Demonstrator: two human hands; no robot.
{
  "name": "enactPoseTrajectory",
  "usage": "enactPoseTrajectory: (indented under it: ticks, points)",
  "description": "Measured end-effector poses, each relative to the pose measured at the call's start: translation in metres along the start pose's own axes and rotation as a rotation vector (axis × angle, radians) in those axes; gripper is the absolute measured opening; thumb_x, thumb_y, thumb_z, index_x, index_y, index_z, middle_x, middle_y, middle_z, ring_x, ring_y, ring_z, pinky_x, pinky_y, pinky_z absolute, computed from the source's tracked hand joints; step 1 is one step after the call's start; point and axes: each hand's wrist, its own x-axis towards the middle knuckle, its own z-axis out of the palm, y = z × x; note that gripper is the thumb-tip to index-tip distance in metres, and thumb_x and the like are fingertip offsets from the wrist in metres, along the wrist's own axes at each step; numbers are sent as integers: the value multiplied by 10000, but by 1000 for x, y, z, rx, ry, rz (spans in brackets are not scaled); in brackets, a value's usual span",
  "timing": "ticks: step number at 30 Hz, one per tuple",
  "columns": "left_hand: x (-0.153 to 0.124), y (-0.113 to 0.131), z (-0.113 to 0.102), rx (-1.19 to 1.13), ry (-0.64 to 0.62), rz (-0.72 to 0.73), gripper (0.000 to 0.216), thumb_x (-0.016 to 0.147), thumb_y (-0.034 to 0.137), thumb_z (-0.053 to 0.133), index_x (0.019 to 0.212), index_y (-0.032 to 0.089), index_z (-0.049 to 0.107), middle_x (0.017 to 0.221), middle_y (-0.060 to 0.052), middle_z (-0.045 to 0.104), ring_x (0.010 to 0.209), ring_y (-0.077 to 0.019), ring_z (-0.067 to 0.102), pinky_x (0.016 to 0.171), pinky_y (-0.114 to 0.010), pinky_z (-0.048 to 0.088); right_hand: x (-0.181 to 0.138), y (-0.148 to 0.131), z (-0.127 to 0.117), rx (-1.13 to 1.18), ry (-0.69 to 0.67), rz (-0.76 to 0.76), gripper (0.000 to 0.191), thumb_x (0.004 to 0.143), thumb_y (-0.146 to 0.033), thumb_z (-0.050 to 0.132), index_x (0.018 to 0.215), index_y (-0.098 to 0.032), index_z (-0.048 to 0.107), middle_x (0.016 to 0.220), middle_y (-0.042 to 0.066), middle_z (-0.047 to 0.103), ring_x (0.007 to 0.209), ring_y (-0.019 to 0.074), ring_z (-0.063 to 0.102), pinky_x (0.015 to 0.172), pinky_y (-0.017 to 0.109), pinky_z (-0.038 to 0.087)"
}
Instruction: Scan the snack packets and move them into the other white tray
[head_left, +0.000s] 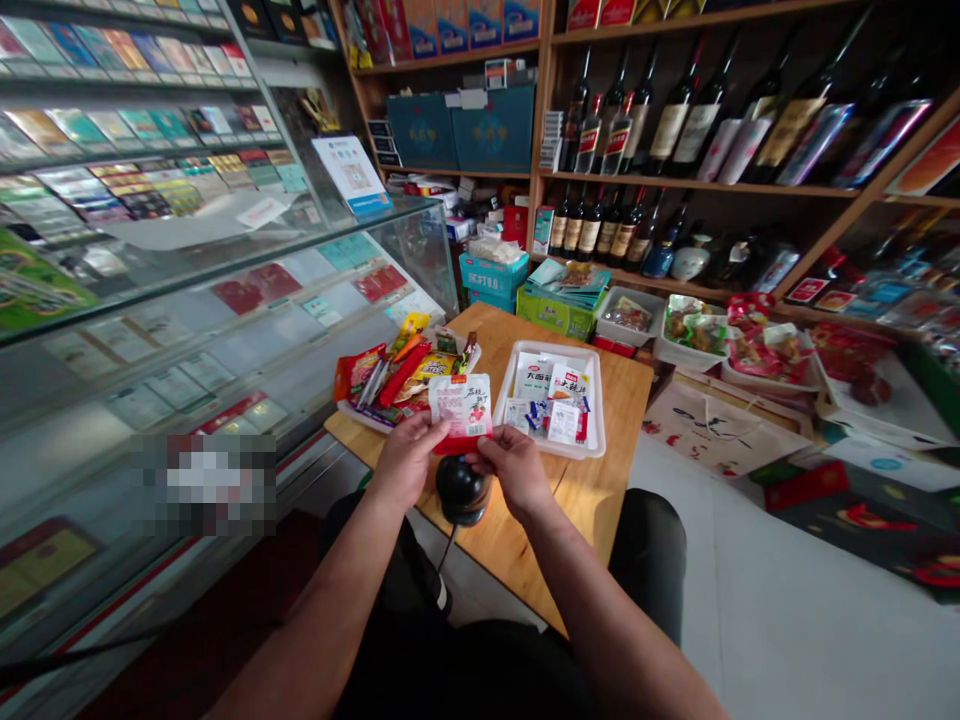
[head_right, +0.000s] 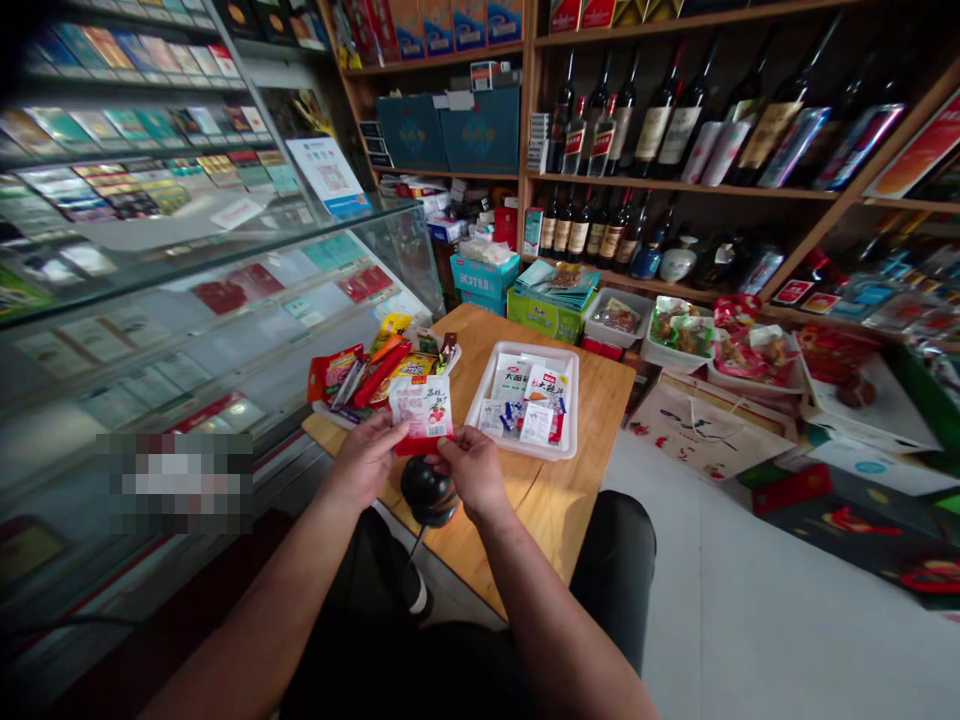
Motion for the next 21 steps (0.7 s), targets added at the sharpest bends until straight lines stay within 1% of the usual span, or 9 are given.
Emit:
enactPoseTrajectory:
  ticks: [2,4,7,9,13,17,21]
  points:
    - [2,-6,-3,60,12,25,294,745,336,810,972,172,724,965,-63,755,905,-225,702,903,-369,519,6,1,-5,-137,36,-115,233,741,-383,740,777,-173,646,700,19,688,635,145,627,606,252,479]
    - [5,-9,-7,96,29,43,260,756,353,796,942,183,730,942,-54,754,876,-217,697,890,-368,516,12,1,-10,-217,62,-221,216,780,-388,698,795,-175,666,731,14,686,652,141,602,639,260,467]
    - [14,-10,-11,188,38,67,274,753,391,791,934,192,739,915,-49,746,867,-221,685,870,-363,509,23,-1,-18,-280,69,-306,214,815,-391,649,796,-179,673,728,6,665,667,143,575,662,267,449]
    - [20,-10,-13,276,25,83,298,755,420,783,935,185,742,911,-51,738,877,-224,673,867,-354,499,30,-1,-23,-341,85,-334,203,813,-374,632,765,-179,664,711,3,647,667,144,558,663,266,438]
    - [30,-14,-18,423,-9,108,309,787,456,744,914,175,739,920,-50,722,884,-210,643,868,-319,475,42,6,-30,-472,153,-348,174,810,-346,583,783,-188,651,712,-2,633,679,152,543,651,263,419]
    - [38,-26,-23,455,-13,97,302,786,456,737,913,182,736,927,-51,715,893,-213,628,869,-311,464,44,15,-33,-610,173,-354,183,808,-327,555,683,-197,586,619,-25,543,616,140,473,598,256,362]
    - [44,-36,-30,516,-50,120,272,818,455,701,885,192,712,907,-36,704,874,-200,617,859,-296,454,44,23,-35,-658,174,-373,195,819,-314,541,663,-199,553,595,-39,499,593,130,444,592,252,342]
